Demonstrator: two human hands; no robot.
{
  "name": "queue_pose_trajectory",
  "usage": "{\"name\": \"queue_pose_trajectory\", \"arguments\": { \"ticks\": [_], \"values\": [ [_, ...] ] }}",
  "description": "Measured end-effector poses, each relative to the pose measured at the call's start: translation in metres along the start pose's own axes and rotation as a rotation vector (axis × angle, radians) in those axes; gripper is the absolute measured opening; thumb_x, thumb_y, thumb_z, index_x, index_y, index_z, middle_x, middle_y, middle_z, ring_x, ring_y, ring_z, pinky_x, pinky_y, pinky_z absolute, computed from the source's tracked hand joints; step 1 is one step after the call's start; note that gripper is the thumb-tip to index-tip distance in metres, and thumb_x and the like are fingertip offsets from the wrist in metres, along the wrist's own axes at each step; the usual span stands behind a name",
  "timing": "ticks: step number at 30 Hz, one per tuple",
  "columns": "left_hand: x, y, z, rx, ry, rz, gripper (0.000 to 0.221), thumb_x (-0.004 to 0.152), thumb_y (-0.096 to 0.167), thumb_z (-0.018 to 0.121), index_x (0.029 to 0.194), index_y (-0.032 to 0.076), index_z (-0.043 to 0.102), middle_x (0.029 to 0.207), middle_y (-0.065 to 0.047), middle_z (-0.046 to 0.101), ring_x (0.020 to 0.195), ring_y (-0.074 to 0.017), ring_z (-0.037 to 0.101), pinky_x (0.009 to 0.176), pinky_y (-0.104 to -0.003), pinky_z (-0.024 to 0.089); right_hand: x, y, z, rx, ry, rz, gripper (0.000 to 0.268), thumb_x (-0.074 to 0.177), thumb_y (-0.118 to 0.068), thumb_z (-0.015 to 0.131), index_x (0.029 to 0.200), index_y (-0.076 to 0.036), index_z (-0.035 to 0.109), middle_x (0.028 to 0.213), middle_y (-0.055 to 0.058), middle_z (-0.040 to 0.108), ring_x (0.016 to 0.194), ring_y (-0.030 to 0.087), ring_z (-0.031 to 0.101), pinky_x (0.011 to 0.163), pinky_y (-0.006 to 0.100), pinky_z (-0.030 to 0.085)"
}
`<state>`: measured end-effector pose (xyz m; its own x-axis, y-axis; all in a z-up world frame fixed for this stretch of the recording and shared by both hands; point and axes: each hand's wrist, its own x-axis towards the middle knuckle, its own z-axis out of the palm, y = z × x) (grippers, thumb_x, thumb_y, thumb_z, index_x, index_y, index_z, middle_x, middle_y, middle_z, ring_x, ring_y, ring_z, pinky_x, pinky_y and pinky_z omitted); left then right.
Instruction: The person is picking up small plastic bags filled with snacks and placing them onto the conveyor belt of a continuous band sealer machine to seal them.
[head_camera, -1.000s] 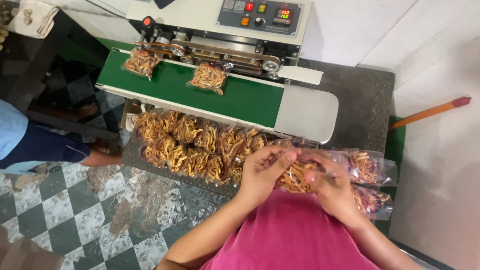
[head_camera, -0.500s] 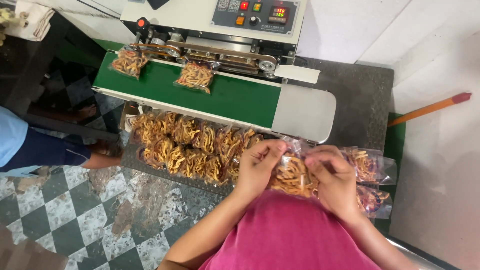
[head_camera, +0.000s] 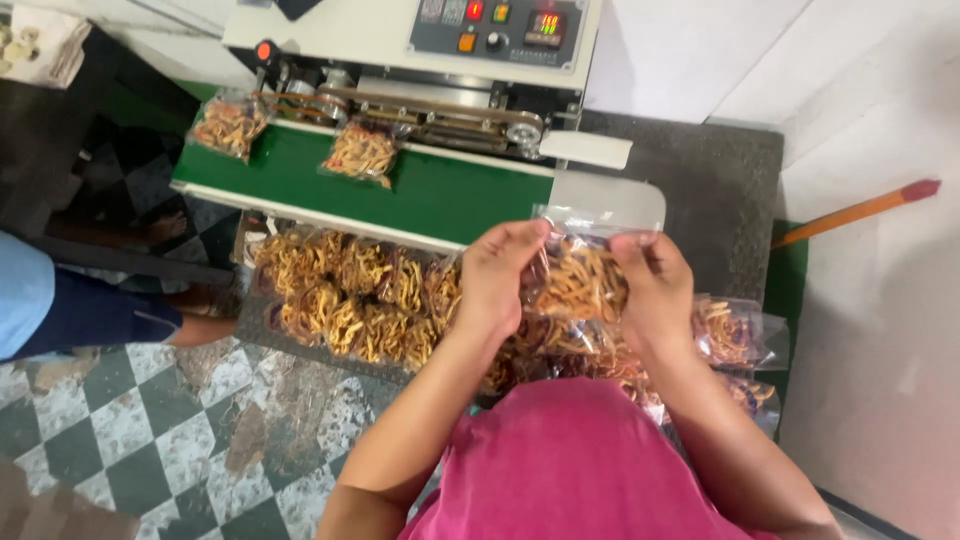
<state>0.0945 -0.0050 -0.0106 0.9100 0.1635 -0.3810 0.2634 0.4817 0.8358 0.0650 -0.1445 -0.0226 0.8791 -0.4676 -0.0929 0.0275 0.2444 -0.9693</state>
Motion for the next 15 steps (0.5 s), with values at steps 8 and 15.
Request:
{"name": "queue_pose_trajectory", "arguments": {
  "ticks": [8,15],
  "values": [
    [0.117,-0.048,-0.008,0.135,-0.088,-0.097,0.025,0.085,0.018,0.089,0.102,0.002,0.079,0.087,-0.012,0.079,0.073,-0.0221,0.078,0.069,-0.039,0.067,0.088,0.056,0.008,0.121,0.182,0.071,0.015,0.097,-0.014,0.078,0.085,-0.006,0.075,0.075,0.009,0.068,0.067,0.015,0.065,0.063,0.031,0.058],
    [0.209,-0.074,-0.014,0.226,-0.096,-0.237,0.022,0.087,0.020,0.085,0.103,0.007,0.078,0.084,-0.010,0.077,0.069,-0.0245,0.078,0.065,-0.041,0.069,0.191,0.159,-0.026,-0.332,0.104,-0.024,0.015,0.091,-0.021,0.087,0.088,-0.009,0.079,0.072,0.008,0.066,0.062,0.016,0.064,0.045,0.033,0.059]
  ]
}}
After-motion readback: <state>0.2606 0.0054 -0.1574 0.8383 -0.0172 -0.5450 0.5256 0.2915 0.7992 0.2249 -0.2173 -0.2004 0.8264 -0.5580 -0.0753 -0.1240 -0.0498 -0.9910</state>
